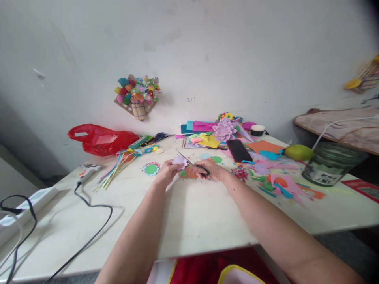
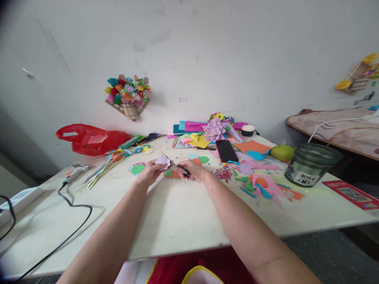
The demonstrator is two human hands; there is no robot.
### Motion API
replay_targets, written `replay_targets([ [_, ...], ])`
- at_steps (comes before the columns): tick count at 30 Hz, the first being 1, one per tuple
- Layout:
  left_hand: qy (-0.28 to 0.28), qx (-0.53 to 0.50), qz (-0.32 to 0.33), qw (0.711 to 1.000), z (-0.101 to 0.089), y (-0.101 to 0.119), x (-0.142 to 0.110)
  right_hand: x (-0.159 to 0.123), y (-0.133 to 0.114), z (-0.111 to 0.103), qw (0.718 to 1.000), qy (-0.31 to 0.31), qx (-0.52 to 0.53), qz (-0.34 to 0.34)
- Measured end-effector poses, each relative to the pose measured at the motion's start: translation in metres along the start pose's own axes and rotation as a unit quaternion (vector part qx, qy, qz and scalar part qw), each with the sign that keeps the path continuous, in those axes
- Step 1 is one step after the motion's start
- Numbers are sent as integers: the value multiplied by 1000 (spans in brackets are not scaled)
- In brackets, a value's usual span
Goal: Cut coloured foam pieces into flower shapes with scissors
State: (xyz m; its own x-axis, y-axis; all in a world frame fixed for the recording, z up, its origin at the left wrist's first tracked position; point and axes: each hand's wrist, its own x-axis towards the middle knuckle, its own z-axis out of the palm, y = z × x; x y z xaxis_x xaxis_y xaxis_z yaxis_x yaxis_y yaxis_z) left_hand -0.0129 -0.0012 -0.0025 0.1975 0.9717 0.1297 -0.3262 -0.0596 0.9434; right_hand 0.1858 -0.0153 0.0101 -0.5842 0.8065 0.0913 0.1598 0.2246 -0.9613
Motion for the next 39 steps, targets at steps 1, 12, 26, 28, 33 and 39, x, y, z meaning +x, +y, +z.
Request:
replay_targets([
  [1,0,-3,0,1000,0,0,0,0,1,0,1000,1,3,0],
  [12,6,-14,3,1000,-1,1,0,1,0,0,1000,9,6,-14],
  [26,11,-25,2,1000,-1,2,0,2,2,-2,1000,8,4,-1],
  [28,10,-29,0,1000,-1,2,0,2,3,-2,1000,7,0,3],
  [33,10,-35,-2,999,-2,1,1,5,11,-4,1000,-3,11,9],
  [39,9,-22,-1,1000,-2,0,0,4,11,-2,1000,-4,19,11],
])
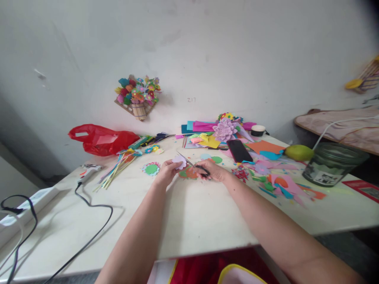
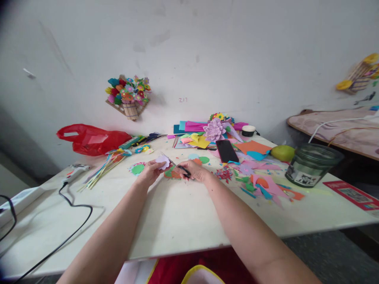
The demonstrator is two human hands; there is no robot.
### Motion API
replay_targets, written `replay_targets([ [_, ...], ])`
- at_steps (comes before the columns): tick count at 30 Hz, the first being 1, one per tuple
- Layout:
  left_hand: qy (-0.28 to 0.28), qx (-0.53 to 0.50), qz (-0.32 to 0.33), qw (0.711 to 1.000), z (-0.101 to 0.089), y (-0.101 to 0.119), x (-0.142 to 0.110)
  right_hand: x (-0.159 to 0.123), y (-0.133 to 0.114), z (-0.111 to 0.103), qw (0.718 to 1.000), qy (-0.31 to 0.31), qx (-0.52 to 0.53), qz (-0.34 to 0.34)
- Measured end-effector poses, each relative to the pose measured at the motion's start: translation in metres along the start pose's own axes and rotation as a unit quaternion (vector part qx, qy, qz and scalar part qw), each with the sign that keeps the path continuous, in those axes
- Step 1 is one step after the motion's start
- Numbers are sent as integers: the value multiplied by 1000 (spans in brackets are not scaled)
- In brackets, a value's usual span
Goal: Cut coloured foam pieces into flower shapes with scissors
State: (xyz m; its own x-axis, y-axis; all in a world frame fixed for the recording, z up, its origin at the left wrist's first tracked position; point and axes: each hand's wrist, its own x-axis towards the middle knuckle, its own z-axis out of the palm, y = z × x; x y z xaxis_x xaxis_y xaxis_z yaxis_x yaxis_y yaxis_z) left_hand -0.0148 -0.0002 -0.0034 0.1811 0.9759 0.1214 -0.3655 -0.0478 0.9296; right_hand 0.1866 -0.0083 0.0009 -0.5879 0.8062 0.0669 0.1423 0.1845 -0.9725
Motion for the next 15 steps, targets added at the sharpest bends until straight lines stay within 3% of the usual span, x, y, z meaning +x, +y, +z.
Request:
replay_targets([
  [15,13,27,-7,1000,0,1,0,-1,-2,2,1000,13,11,-18],
])
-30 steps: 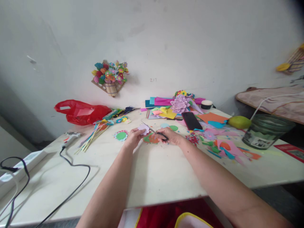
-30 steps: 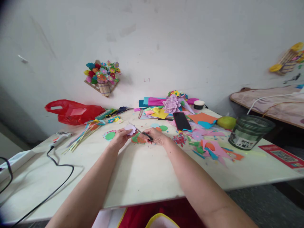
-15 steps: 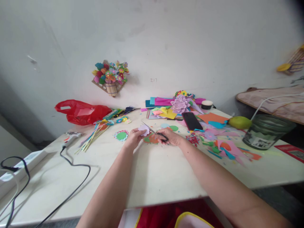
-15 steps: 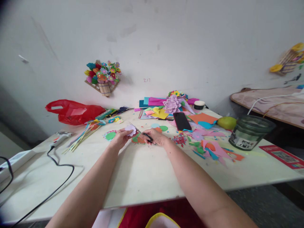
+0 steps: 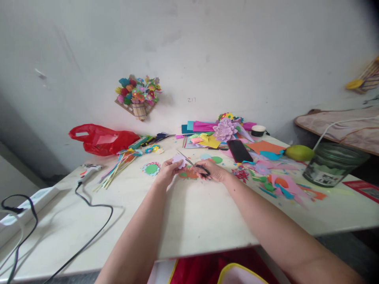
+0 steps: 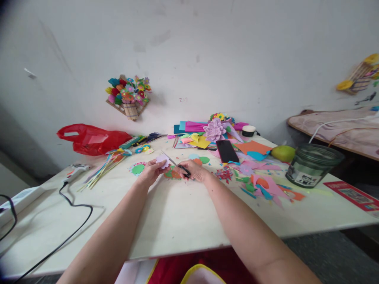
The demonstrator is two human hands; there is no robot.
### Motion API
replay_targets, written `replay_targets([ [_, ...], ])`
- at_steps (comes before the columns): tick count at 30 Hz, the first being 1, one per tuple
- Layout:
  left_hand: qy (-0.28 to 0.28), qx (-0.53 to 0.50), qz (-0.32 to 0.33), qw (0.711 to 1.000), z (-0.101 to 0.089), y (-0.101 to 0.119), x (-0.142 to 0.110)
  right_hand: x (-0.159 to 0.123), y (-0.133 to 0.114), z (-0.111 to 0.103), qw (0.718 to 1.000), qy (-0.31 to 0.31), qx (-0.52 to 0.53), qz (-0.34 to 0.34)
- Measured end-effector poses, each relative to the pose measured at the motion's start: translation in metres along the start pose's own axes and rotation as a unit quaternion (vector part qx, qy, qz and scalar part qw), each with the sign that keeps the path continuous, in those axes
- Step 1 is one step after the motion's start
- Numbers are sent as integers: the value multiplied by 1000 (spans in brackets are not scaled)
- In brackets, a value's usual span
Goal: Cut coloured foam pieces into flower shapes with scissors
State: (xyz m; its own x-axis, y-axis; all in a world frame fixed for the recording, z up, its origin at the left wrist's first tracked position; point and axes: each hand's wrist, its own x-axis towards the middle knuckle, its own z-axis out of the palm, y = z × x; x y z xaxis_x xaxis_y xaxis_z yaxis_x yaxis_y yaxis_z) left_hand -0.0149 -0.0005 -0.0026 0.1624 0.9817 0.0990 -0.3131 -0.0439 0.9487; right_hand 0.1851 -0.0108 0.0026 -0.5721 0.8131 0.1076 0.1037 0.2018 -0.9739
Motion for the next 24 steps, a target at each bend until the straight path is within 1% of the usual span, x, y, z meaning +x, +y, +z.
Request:
replay_targets([
  [6,-4,-4,18,1000,0,0,-1,-1,-2,0,1000,-2,6,-2],
  [9,-10,0,16,1000,0,-1,0,-1,1,-2,1000,-9,6,-9],
  [15,-13,-17,15,1000,0,-1,-1,0,3,-4,1000,-29,6,4],
  [21,-19,-14,17,1000,2,0,-2,-1,0,-3,999,-30,7,19],
  [24,-21,-11,13,1000,1,0,-1,-4,-4,-2,999,-31,-3,14],
])
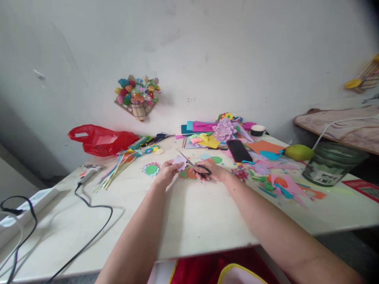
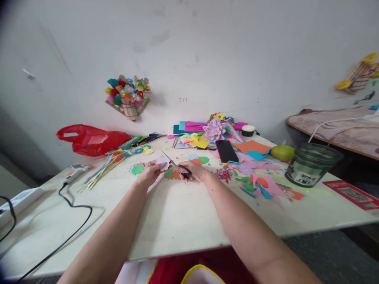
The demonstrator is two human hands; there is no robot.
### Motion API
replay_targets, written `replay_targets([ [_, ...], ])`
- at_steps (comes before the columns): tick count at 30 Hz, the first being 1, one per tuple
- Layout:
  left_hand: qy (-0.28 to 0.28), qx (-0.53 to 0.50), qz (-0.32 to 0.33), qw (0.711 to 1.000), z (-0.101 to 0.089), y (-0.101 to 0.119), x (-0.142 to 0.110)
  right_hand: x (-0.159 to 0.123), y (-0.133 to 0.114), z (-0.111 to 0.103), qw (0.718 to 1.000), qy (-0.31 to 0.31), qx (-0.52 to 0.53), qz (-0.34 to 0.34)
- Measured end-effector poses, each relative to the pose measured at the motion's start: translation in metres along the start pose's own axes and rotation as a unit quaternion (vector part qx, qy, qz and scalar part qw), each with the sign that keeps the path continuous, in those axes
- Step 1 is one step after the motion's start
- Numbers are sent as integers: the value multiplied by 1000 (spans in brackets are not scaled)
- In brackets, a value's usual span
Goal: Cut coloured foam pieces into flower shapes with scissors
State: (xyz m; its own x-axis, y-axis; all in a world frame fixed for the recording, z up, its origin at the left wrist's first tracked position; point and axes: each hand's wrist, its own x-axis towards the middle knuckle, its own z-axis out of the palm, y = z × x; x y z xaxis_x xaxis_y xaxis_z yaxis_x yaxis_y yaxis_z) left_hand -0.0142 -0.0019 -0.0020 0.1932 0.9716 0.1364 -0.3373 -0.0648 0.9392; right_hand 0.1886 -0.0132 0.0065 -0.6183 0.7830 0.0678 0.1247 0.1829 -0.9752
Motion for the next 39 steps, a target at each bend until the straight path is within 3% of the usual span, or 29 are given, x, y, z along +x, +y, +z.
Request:
replay_targets([
  [39,14,2,2,1000,-2,-1,2,3,4,-2,1000,16,-15,-13],
])
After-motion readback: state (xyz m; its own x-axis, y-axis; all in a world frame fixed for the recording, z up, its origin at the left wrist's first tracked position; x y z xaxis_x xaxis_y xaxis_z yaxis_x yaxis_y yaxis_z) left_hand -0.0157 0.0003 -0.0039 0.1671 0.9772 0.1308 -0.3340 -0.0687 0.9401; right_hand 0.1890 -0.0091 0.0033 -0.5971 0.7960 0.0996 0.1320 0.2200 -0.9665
